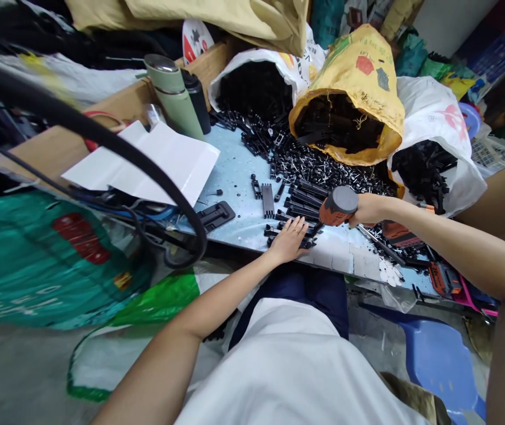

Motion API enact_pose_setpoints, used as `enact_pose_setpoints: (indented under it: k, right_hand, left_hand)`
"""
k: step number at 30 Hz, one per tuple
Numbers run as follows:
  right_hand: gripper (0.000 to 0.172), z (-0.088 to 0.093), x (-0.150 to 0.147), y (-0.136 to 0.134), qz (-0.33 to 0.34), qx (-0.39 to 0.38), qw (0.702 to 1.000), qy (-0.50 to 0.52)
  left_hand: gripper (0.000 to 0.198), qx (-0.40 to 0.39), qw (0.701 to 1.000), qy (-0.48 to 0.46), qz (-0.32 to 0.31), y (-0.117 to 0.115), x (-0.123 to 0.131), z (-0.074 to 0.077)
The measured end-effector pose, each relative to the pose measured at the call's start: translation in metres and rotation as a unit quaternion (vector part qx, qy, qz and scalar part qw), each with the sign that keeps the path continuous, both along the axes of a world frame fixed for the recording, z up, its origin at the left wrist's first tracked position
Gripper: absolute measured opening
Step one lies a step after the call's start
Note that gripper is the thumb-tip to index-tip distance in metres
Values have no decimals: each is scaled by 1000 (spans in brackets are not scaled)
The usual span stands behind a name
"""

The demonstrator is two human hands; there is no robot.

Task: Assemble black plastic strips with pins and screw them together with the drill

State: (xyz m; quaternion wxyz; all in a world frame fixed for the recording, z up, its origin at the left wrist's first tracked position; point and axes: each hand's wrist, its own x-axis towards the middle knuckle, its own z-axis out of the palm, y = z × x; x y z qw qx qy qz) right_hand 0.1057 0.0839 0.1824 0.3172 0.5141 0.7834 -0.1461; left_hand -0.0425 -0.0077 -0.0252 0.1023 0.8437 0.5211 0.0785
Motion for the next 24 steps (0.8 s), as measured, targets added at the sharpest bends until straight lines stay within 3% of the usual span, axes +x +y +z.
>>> enact_pose_setpoints:
  k: [7, 12, 19, 24]
  right_hand:
    - [24, -2, -24, -9, 61, -12, 994, -85]
    - [34, 6, -26, -29, 80, 48, 987, -134]
    - [25, 3, -33, -45, 94, -16, 990, -103]
    - [30, 1, -38, -53, 89, -2, 992, -90]
  left_hand:
    - [74, 6, 1000, 0, 5, 0, 1, 7]
    - [72, 18, 1000, -6, 7, -3, 0, 8]
    - [67, 31, 999, -39, -4, -4, -2, -2]
    - [63, 19, 999, -40, -18, -3, -3, -1]
